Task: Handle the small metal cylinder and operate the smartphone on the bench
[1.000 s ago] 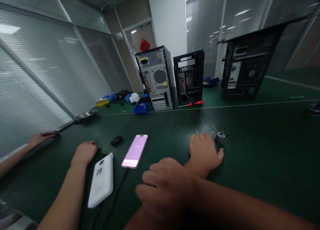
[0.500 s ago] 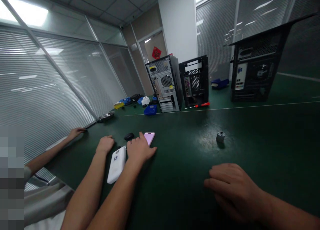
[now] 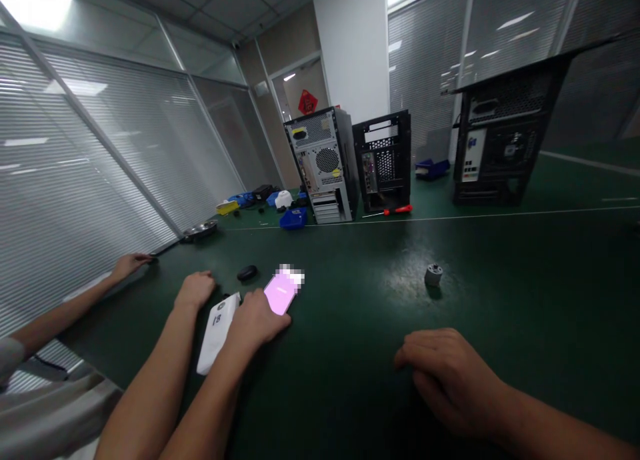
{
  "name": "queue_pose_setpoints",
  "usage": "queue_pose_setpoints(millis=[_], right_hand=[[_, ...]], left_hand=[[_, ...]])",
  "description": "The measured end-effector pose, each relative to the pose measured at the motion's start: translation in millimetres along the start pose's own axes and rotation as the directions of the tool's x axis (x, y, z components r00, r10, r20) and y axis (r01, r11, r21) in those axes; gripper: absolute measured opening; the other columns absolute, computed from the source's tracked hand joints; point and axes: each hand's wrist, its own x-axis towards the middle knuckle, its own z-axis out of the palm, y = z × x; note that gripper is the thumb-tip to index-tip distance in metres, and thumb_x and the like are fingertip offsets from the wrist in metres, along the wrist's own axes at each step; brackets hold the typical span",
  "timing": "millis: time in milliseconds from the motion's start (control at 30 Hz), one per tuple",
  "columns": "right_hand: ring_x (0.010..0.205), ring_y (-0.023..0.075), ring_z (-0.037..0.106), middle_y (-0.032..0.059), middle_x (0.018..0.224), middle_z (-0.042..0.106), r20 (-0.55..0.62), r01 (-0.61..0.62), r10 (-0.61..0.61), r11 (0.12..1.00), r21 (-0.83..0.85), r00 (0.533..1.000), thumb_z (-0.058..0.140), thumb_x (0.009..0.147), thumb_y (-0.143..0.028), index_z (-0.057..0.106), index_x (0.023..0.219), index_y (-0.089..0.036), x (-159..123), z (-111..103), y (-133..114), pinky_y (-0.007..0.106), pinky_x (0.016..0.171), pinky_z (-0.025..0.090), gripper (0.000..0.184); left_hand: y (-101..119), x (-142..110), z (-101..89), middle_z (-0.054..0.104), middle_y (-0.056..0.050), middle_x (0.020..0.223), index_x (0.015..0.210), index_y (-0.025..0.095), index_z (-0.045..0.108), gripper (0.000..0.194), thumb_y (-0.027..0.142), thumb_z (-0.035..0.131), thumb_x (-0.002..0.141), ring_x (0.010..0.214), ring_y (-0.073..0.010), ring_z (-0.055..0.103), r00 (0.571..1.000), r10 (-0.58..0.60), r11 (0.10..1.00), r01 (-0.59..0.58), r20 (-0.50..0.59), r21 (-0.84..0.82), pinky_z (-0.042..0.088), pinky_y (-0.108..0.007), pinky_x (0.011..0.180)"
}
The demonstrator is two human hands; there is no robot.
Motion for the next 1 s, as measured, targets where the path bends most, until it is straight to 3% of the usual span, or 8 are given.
queue_pose_setpoints(millis=[167,267,333,433,500,600,833,1000], right_hand=[[0.067,0.0156,0.059,0.0024,0.076,0.063,0.091,-0.22,0.211,0.969,0.114,0.973,0.048,0.079,-0.015,0.066,0.094,-0.02,8,3,-18,0.031,0.063,0.043,0.024],[0.085,0.0203,0.064,0.0077,0.094,0.067,0.14,-0.419,0.395,0.844,0.333,0.908,0.05,0.085,-0.025,0.065,0.11,-0.02,23,7,-42,0.036,0.075,0.05,0.03],[0.101,0.0237,0.064,0.0114,0.11,0.067,0.176,-0.482,0.472,0.675,0.558,0.864,0.053,0.087,-0.034,0.06,0.125,-0.019,35,14,-57,0.041,0.086,0.051,0.041],[0.11,0.025,0.062,0.0118,0.12,0.065,0.238,-0.441,0.518,0.313,0.841,0.822,0.055,0.086,-0.035,0.057,0.129,-0.02,49,30,-73,0.043,0.093,0.049,0.046],[0.11,0.0246,0.062,0.0106,0.119,0.066,0.26,-0.369,0.538,0.103,0.924,0.802,0.055,0.085,-0.03,0.058,0.125,-0.02,53,42,-75,0.042,0.092,0.05,0.041],[0.107,0.0241,0.064,0.0092,0.118,0.067,0.261,-0.266,0.548,-0.071,0.961,0.795,0.058,0.081,-0.025,0.059,0.12,-0.02,50,57,-68,0.04,0.09,0.05,0.04],[0.1,0.0249,0.067,0.0105,0.111,0.07,0.322,-0.252,0.614,-0.201,0.947,0.72,0.059,0.075,-0.022,0.059,0.115,-0.018,44,64,-59,0.039,0.083,0.053,0.041],[0.103,0.0242,0.067,0.0096,0.113,0.07,0.296,-0.256,0.54,-0.15,0.955,0.788,0.058,0.065,-0.012,0.059,0.116,-0.019,44,63,-56,0.04,0.087,0.053,0.051]], left_hand=[[12,-63,-11.9,0.057,-0.017,0.133,0.134,0.014,0.049,0.08,0.041,0.069,0.062,0.116,-0.0346,0.058,0.983,0.141,0.952,-0.168,-0.122,-0.257,0.05,-0.044,0.094],[28,-99,-3.3,0.058,-0.011,0.135,0.137,0.02,0.047,0.076,0.034,0.068,0.065,0.122,-0.031,0.056,0.96,0.187,0.785,-0.272,-0.206,-0.556,0.045,-0.045,0.106],[42,-116,10.6,0.059,-0.01,0.134,0.138,0.022,0.046,0.077,0.03,0.069,0.065,0.12,-0.0308,0.058,0.954,0.21,0.622,-0.3,-0.215,-0.724,0.048,-0.046,0.104],[62,-134,34.9,0.061,-0.013,0.13,0.141,0.02,0.044,0.079,0.03,0.071,0.068,0.118,-0.0335,0.06,0.964,0.195,0.457,-0.253,-0.182,-0.853,0.053,-0.047,0.096],[69,-142,47.6,0.06,-0.015,0.131,0.145,0.019,0.039,0.083,0.031,0.073,0.07,0.118,-0.0347,0.06,0.966,0.205,0.376,-0.228,-0.159,-0.898,0.055,-0.047,0.093],[69,-151,57.3,0.056,-0.017,0.135,0.149,0.021,0.032,0.091,0.03,0.075,0.07,0.122,-0.0366,0.056,0.959,0.234,0.291,-0.227,-0.161,-0.929,0.053,-0.05,0.095],[61,-154,56.3,0.049,-0.018,0.139,0.152,0.019,0.025,0.094,0.03,0.074,0.073,0.131,-0.0389,0.047,0.935,0.297,0.278,-0.277,-0.192,-0.92,0.044,-0.056,0.105],[63,-158,57.3,0.045,-0.019,0.141,0.154,0.019,0.019,0.093,0.029,0.069,0.077,0.133,-0.0388,0.044,0.919,0.308,0.267,-0.333,-0.247,-0.904,0.042,-0.057,0.107]])
